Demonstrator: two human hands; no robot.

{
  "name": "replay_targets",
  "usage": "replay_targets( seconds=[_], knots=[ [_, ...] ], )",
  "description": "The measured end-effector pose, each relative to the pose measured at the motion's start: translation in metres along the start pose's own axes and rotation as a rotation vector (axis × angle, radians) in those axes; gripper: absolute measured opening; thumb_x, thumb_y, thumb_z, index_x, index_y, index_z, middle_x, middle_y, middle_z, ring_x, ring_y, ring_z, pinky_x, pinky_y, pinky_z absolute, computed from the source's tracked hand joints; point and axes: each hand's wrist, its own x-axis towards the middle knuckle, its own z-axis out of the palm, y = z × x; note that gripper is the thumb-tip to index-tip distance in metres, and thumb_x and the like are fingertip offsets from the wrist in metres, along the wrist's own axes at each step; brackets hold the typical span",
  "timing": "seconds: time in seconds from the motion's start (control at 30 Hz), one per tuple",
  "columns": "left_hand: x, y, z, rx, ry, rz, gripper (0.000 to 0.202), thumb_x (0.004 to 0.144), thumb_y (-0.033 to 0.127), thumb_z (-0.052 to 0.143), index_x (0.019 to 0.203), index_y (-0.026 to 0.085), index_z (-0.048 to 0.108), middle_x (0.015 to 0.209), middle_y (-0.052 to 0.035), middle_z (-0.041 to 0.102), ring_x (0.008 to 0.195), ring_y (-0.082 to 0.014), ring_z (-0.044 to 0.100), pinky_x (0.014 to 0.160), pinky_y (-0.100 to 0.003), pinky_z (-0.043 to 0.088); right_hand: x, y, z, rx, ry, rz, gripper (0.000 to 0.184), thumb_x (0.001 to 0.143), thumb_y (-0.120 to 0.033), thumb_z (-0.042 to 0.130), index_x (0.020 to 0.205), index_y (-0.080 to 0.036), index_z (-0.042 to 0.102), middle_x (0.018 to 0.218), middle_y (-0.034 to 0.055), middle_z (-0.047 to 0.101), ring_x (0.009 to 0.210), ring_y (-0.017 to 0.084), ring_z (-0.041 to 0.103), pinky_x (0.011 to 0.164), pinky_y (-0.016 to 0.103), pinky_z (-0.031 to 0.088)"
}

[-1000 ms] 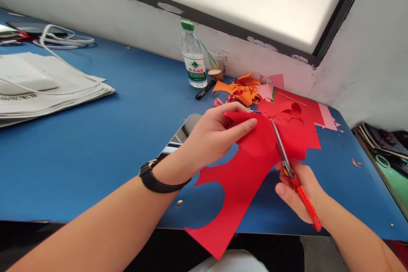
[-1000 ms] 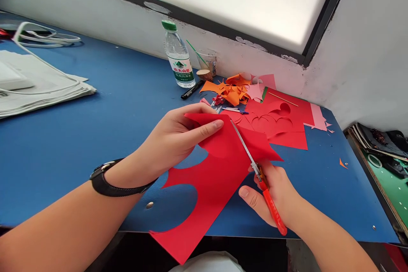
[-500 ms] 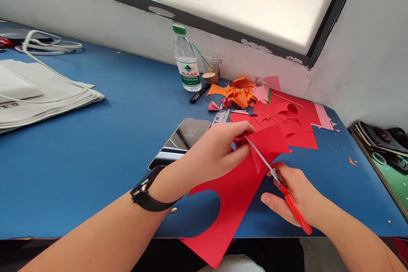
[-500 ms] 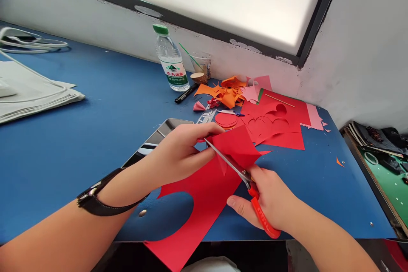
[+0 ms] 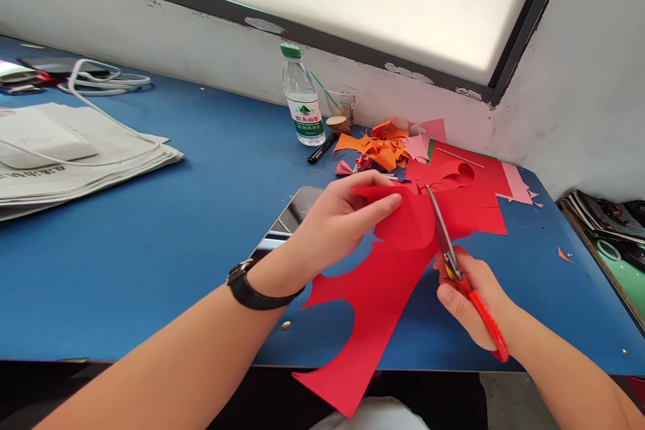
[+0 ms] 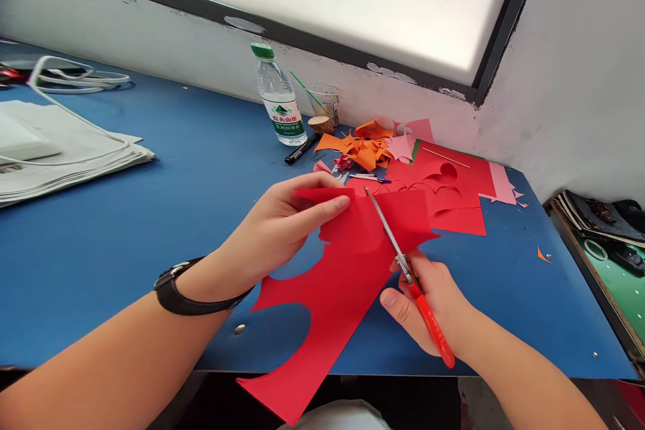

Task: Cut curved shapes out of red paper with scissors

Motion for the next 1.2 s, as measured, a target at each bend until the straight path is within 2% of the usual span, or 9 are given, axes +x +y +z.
replay_targets(
  seconds=[0.17, 0.3, 0.4, 0.57, 0.7, 0.8, 0.9, 1.03, 1.2],
  knots=[
    [-0.001, 0.003, 0.0, -0.21, 0.016, -0.063, 0.039, 0.079, 0.046, 0.102, 0.084, 0.023, 0.071, 0.076, 0.0001, 0.07, 0.068, -0.016, 0.064, 0.056, -0.023, 0.051, -0.007, 0.014, 0.001, 0.132, 0.016, 0.055, 0.054, 0.106, -0.076, 0.066, 0.124, -0.026, 0.067, 0.082, -0.0039, 0.053, 0.061, 0.014, 0.044, 0.057, 0.029, 0.034],
    [0.001, -0.002, 0.0, -0.297, -0.005, -0.058, 0.042, 0.081, 0.052, 0.102, 0.088, 0.023, 0.073, 0.081, 0.0014, 0.073, 0.072, -0.0141, 0.068, 0.063, -0.02, 0.056, -0.007, 0.021, -0.001, 0.152, -0.005, 0.047, 0.056, 0.106, -0.079, 0.064, 0.126, -0.027, 0.066, 0.082, -0.0037, 0.052, 0.06, 0.014, 0.044, 0.055, 0.03, 0.034],
    [0.0, -0.007, 0.0, -0.294, -0.057, -0.115, 0.044, 0.081, 0.054, 0.103, 0.097, 0.023, 0.075, 0.088, 0.0005, 0.079, 0.08, -0.0162, 0.074, 0.07, -0.022, 0.061, -0.007, 0.023, -0.001, 0.174, 0.006, 0.039, 0.054, 0.107, -0.079, 0.062, 0.125, -0.028, 0.065, 0.081, -0.0045, 0.048, 0.06, 0.014, 0.04, 0.055, 0.031, 0.031],
    [-0.004, -0.009, 0.001, -0.18, -0.174, -0.237, 0.044, 0.08, 0.043, 0.104, 0.112, 0.023, 0.082, 0.094, -0.0015, 0.084, 0.087, -0.0205, 0.078, 0.073, -0.026, 0.064, -0.006, 0.024, 0.0, 0.221, 0.01, 0.047, 0.055, 0.107, -0.081, 0.061, 0.126, -0.03, 0.063, 0.081, -0.0055, 0.042, 0.062, 0.015, 0.032, 0.058, 0.033, 0.027],
    [-0.001, -0.011, 0.0, -0.192, -0.285, -0.133, 0.027, 0.089, 0.039, 0.099, 0.104, 0.02, 0.088, 0.103, -0.0062, 0.088, 0.094, -0.0217, 0.08, 0.079, -0.027, 0.066, -0.007, 0.022, 0.001, 0.212, 0.038, 0.044, 0.053, 0.107, -0.08, 0.061, 0.123, -0.03, 0.064, 0.082, -0.0048, 0.043, 0.063, 0.016, 0.035, 0.058, 0.033, 0.03],
    [0.002, -0.013, -0.001, -0.212, -0.239, -0.078, 0.022, 0.093, 0.037, 0.096, 0.107, 0.021, 0.091, 0.111, -0.0066, 0.09, 0.098, -0.0206, 0.081, 0.082, -0.025, 0.067, -0.007, 0.021, 0.001, 0.193, 0.033, 0.035, 0.053, 0.109, -0.079, 0.059, 0.127, -0.028, 0.063, 0.083, -0.0038, 0.047, 0.062, 0.016, 0.038, 0.058, 0.034, 0.031],
    [0.002, -0.015, -0.002, -0.208, -0.21, -0.01, 0.018, 0.096, 0.037, 0.093, 0.104, 0.022, 0.093, 0.107, -0.0055, 0.091, 0.096, -0.0197, 0.081, 0.083, -0.024, 0.066, -0.006, 0.018, 0.0, 0.171, 0.02, 0.017, 0.051, 0.109, -0.076, 0.061, 0.128, -0.028, 0.063, 0.083, -0.0038, 0.049, 0.062, 0.016, 0.04, 0.057, 0.033, 0.031],
    [0.001, -0.015, -0.001, -0.101, -0.174, 0.089, 0.016, 0.101, 0.034, 0.087, 0.108, 0.021, 0.092, 0.107, -0.0049, 0.091, 0.099, -0.0209, 0.081, 0.082, -0.024, 0.066, -0.006, 0.016, -0.001, 0.172, 0.034, 0.027, 0.05, 0.108, -0.075, 0.064, 0.127, -0.028, 0.063, 0.083, -0.0041, 0.047, 0.063, 0.015, 0.041, 0.058, 0.032, 0.033],
    [-0.001, -0.006, 0.002, 0.022, -0.111, 0.134, 0.01, 0.097, 0.024, 0.084, 0.101, 0.018, 0.091, 0.1, -0.004, 0.09, 0.091, -0.0214, 0.08, 0.081, -0.026, 0.067, -0.007, 0.017, -0.002, 0.122, 0.043, 0.053, 0.053, 0.106, -0.076, 0.067, 0.126, -0.027, 0.066, 0.084, -0.0017, 0.057, 0.063, 0.016, 0.047, 0.058, 0.032, 0.037]
  ],
)
